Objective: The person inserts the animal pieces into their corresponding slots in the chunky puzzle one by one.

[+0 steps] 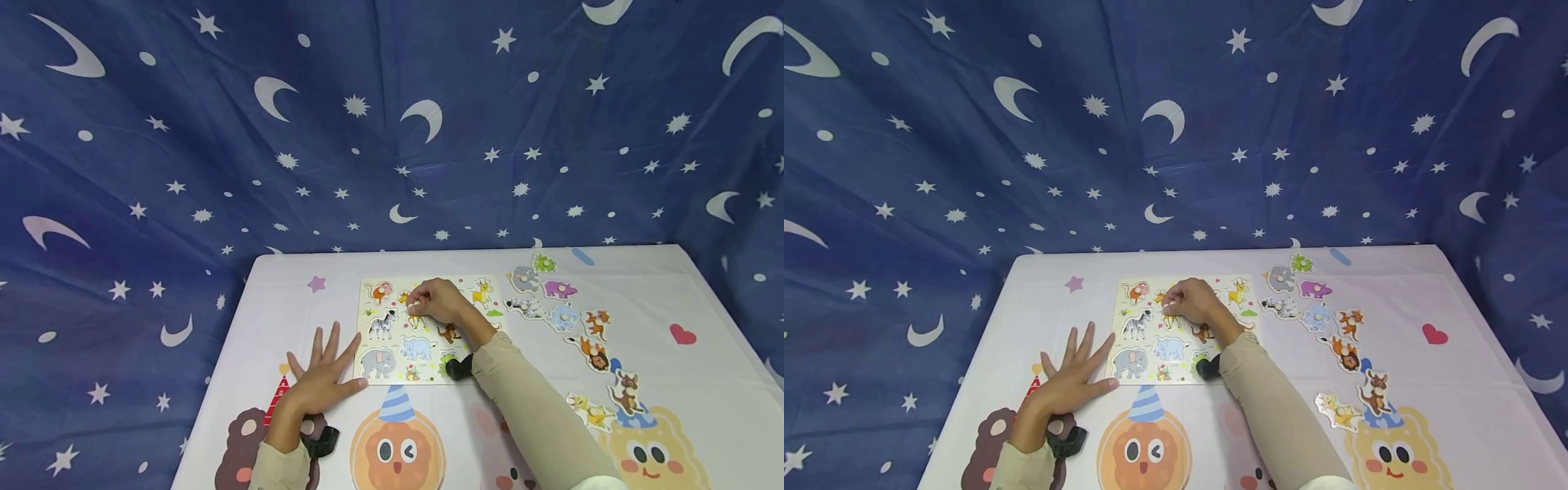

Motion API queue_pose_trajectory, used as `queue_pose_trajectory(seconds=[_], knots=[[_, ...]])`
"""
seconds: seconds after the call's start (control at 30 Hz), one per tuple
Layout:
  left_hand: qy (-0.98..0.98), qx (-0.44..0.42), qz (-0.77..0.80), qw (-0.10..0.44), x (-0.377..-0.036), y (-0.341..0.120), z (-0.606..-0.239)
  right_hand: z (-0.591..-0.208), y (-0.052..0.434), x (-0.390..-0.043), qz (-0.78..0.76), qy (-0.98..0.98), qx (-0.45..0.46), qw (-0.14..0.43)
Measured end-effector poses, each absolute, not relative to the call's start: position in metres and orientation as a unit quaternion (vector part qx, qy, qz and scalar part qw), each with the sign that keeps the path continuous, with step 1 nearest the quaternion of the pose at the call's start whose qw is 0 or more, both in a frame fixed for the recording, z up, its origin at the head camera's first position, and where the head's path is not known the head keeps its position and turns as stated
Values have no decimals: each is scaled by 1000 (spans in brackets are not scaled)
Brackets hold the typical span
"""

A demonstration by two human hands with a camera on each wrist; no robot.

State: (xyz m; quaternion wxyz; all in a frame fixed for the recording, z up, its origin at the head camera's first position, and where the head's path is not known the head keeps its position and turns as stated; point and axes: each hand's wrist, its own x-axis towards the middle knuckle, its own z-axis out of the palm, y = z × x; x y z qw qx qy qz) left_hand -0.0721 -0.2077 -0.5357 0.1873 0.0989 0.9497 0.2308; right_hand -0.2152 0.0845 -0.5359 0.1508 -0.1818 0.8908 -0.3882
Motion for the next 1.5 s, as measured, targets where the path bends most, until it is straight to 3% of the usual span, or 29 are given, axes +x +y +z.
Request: queue_pose_trajectory(seconds=[0.6, 0.87, 1.17, 1.5], knots=[[951, 105, 234, 173, -71, -204, -537, -539, 90, -216, -387, 889, -202, 138], [952, 98, 226, 182, -72, -206, -539, -529, 102, -213, -475, 851, -172, 146], [952, 99, 226, 182, -72, -208, -538, -496, 152, -208, -515, 844, -107, 108], [951, 97, 229, 185, -72, -208, -537, -474, 225, -193, -441, 894, -48, 61]])
